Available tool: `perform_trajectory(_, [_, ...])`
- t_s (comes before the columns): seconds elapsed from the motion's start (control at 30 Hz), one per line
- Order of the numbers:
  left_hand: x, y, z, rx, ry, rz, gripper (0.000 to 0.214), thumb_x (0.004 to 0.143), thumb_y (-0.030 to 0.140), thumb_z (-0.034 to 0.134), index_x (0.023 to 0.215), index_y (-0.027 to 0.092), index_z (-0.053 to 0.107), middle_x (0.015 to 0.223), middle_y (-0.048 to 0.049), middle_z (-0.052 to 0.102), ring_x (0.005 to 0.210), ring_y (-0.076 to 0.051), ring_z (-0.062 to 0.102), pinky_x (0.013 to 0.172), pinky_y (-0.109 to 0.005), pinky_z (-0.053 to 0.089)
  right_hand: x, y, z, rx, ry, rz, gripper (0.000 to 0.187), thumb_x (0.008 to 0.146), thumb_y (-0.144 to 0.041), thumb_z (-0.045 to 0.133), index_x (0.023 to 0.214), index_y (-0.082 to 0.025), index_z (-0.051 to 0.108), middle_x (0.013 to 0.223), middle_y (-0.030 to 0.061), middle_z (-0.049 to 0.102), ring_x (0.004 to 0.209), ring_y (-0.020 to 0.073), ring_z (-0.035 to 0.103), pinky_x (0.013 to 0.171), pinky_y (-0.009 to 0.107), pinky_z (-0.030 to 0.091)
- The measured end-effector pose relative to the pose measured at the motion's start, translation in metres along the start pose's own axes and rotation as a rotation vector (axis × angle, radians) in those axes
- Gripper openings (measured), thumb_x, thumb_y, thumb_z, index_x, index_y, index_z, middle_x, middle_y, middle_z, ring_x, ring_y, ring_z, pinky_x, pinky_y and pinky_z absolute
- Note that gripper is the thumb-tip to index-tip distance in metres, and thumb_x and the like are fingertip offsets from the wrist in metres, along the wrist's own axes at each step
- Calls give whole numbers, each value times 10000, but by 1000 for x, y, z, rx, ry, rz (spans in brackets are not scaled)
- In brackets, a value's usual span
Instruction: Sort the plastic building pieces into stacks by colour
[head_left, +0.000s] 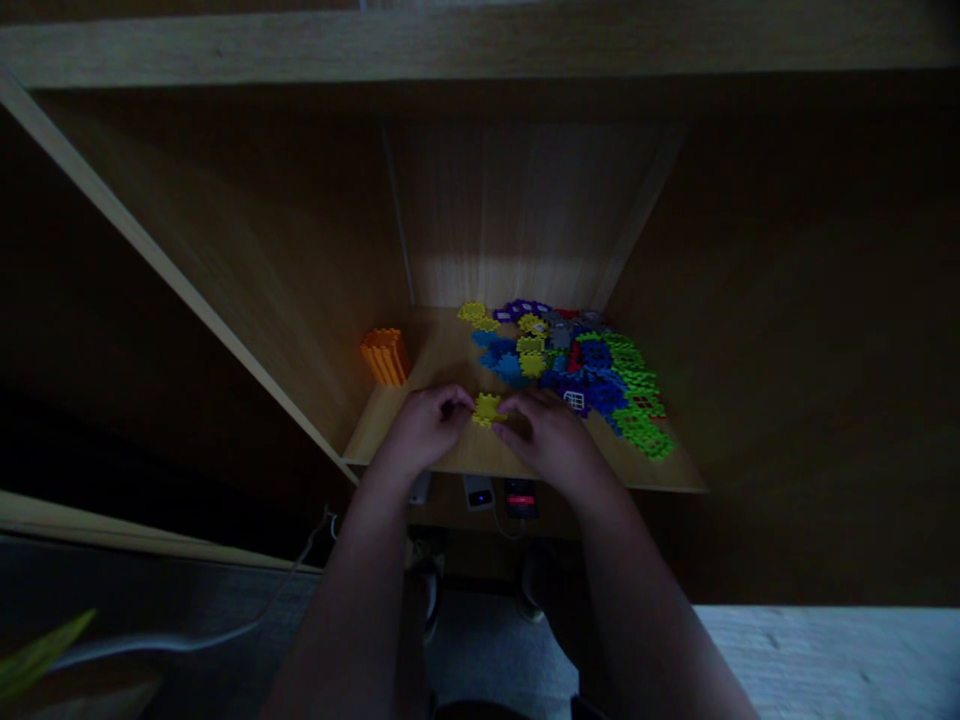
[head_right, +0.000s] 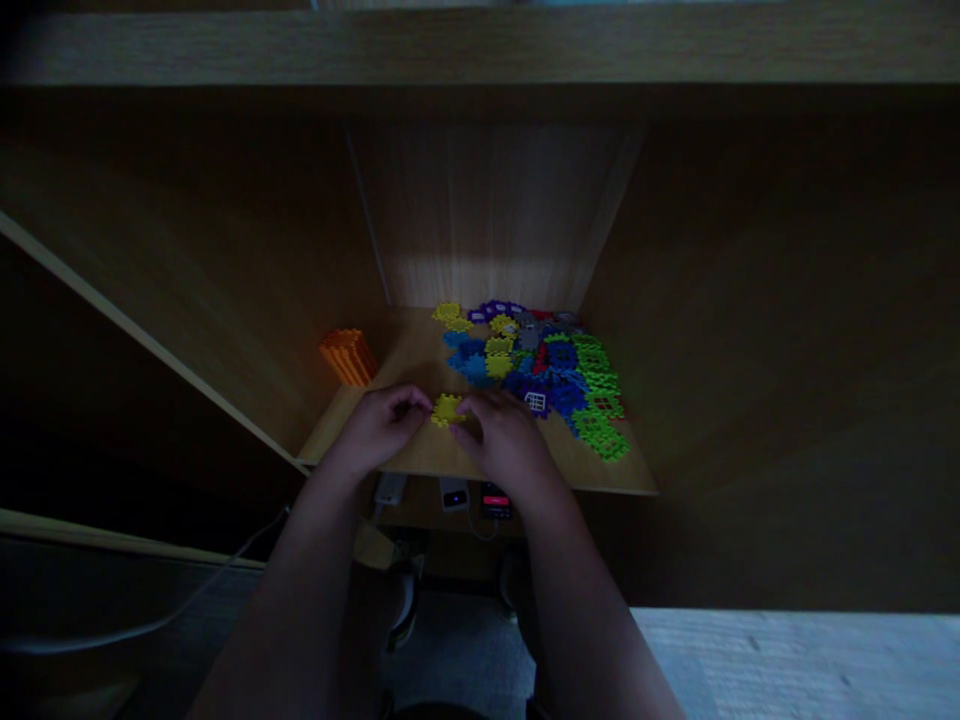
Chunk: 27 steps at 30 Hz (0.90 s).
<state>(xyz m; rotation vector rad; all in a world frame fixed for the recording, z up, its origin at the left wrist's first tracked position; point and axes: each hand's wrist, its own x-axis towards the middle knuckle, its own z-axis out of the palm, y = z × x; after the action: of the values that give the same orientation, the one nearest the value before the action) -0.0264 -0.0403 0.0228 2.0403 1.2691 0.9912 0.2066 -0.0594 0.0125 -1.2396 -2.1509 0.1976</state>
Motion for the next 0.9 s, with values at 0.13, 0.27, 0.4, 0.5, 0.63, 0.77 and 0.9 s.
perform_trajectory(0.13, [-1,2,-4,-26,-48,12,119,909,207,642,933,196,758,888,-18,783,809,-169,717,749,-272,526,1,0,-1,31,-6,-5,116,975,-212,775,1066,-249,713,1124,63,795,1074,283,714,987,433,538])
perform_trajectory(0.27, [-2,3,-6,-48,-73,19,82,894,225,678,923,193,747,879,-23,775,783,-162,694,720,-262,528,-1,0,-2,63,11,-5,219,943,-252,831,1121,-244,703,1180,79,788,1121,295,717,1003,439,558])
perform_trajectory(0.4, [-2,1,-6,-77,-82,28,80,890,211,678,941,195,737,893,-15,769,799,-155,689,738,-257,536,-3,1,-2,92,31,-7,276,937,-254,834,1172,-257,689,1230,80,783,1149,292,723,1022,443,566])
perform_trajectory(0.5, [-2,-3,-6,-101,-85,35,107,875,214,699,975,198,734,930,-15,769,841,-161,697,766,-264,546,-4,1,-2,85,20,6,288,942,-251,820,1195,-261,683,1230,80,786,1148,297,727,1023,455,568])
perform_trajectory(0.63, [-1,-5,-6,-66,-65,45,181,843,197,726,1023,209,734,979,-16,769,895,-172,702,811,-282,552,-3,1,-2,96,17,6,288,943,-220,797,1202,-263,679,1219,77,788,1155,293,727,1029,457,565])
perform_trajectory(0.77, [-1,-5,-6,-30,-77,48,169,843,177,712,1009,208,727,997,-19,773,900,-170,700,827,-287,550,-2,1,-2,89,17,11,277,945,-213,786,1195,-259,676,1212,80,786,1151,293,725,1026,459,564])
perform_trajectory(0.9, [0,-4,-5,-50,-101,33,154,838,160,703,985,202,717,951,-9,769,849,-158,695,808,-280,548,-3,2,-2,76,9,14,269,950,-232,783,1194,-261,675,1217,77,782,1154,297,718,1019,462,561])
